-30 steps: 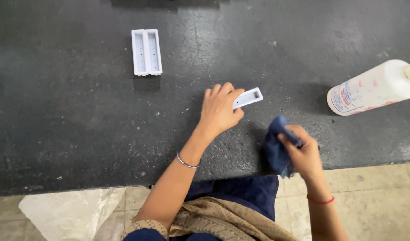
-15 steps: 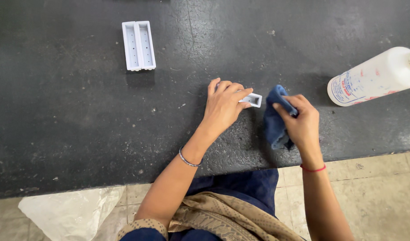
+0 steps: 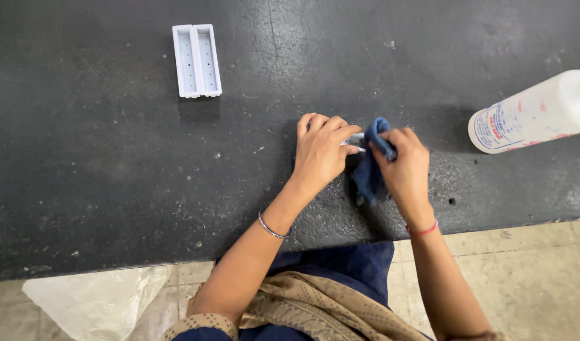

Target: The person wipes small white plastic parts with a blue cloth on a dark worktable. They handle the parts one at a time, wiping each and placing them into a growing stack. A large white bottle is visible nearby, but the person does not use it during the clip.

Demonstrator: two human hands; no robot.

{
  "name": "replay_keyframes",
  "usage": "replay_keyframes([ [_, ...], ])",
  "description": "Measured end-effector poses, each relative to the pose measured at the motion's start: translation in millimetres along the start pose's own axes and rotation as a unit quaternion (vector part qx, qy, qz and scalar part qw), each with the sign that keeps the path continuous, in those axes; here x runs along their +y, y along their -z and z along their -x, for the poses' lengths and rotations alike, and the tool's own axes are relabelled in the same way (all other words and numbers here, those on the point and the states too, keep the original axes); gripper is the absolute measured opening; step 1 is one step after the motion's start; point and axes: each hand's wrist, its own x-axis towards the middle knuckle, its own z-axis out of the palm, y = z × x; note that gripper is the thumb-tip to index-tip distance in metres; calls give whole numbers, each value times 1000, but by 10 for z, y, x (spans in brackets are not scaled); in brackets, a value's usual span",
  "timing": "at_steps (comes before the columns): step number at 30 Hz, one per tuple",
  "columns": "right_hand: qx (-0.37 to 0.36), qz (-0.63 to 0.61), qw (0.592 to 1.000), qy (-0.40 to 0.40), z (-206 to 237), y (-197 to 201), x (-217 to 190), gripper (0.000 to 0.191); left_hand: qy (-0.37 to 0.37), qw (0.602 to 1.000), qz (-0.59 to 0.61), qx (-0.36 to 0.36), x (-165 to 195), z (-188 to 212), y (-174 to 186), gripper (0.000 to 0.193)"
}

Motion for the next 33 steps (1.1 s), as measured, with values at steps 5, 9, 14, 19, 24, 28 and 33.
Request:
replay_keyframes([
  [5,-15,-1,1000,10,19,-17,47,14,-5,1000,0,3,-3,7,6,31],
  [9,6,-15,1000,0,-4,-56,75,15,-1,1000,-1,7,-3,3,-16,31],
  [14,-8,-33,999,-26,18,-61,60,15,1,1000,-6,7,-6,11,-32,31],
  [19,21,-26,999,-10,34,-67,55,14,5,1000,-7,10,-7,0,-59,32],
  [24,16,-39,999,-21,24,-76,56,14,-10,1000,-11,12,-16,7,-57,31],
  [28,37,-51,998,-16,113,-72,42,13,-2,1000,-4,16,-10,26,-65,33],
  [33,-28,-75,993,-84,421,137,207,17,-13,1000,7,9,-53,34,-72,33],
])
